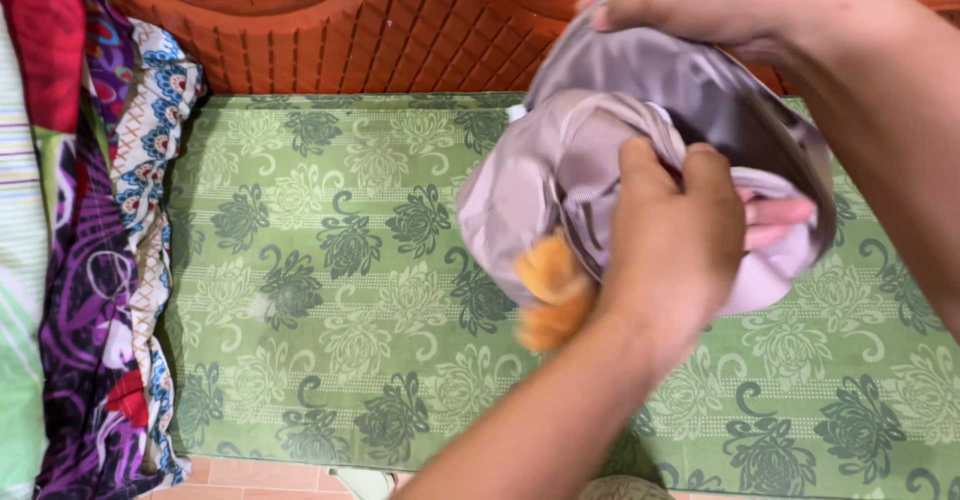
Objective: The person kneels by a bed and unpacks a beige backpack, removing a wallet, a lanyard with an ID card, small bottles and a tube from its compartments. They carry a large bottle and a bottle of alcohol to a white shelf and arrange the items on it.
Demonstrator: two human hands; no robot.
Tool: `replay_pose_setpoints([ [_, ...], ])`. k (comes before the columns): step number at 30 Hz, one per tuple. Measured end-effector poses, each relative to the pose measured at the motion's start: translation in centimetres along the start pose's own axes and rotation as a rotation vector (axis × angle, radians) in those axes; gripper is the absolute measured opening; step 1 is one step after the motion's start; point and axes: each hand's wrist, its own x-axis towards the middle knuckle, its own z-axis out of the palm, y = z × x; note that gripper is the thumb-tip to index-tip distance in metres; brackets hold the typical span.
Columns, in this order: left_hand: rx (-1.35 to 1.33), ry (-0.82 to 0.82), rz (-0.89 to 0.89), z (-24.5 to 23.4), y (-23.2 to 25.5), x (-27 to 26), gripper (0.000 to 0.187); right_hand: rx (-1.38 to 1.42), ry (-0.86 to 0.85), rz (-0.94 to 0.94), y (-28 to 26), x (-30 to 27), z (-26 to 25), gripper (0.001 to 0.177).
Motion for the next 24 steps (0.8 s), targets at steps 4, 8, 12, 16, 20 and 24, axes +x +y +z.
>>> replay_pose_setpoints([
  [4, -0.219, -0.019, 0.012, 0.9, -2.6, -0.5, 0.025, -0.164, -0.032, -0.262, -3.4, 0.3, 2.4, 0.026],
  [8, -0.303, -0.093, 0.162, 0.1, -4.0, -0.3, 0.025, -0.296, -0.043, 0.060, -5.2, 0.7, 4.1, 0.031],
  [12, -0.194, 0.016, 0.154, -1.2, -3.2, -0.4, 0.021, -0.292, -0.141, -0.297, -5.9, 1.0, 5.0, 0.032],
  [16, -0.141, 0.133, 0.028, -4.0, -2.6, -1.3, 0.015, -0.273, -0.201, -0.380, -3.6, 1.4, 4.3, 0.042],
  [20, -0.060, 0.276, -0.060, -6.0, -1.8, -2.2, 0.015, -0.336, -0.114, -0.318, 0.5, 0.1, 1.4, 0.045],
  [24, 0.059, 0.366, -0.154, -7.1, -1.5, -2.7, 0.012, 0.180, 0.218, 0.121, 6.7, -3.8, 0.3, 0.034],
])
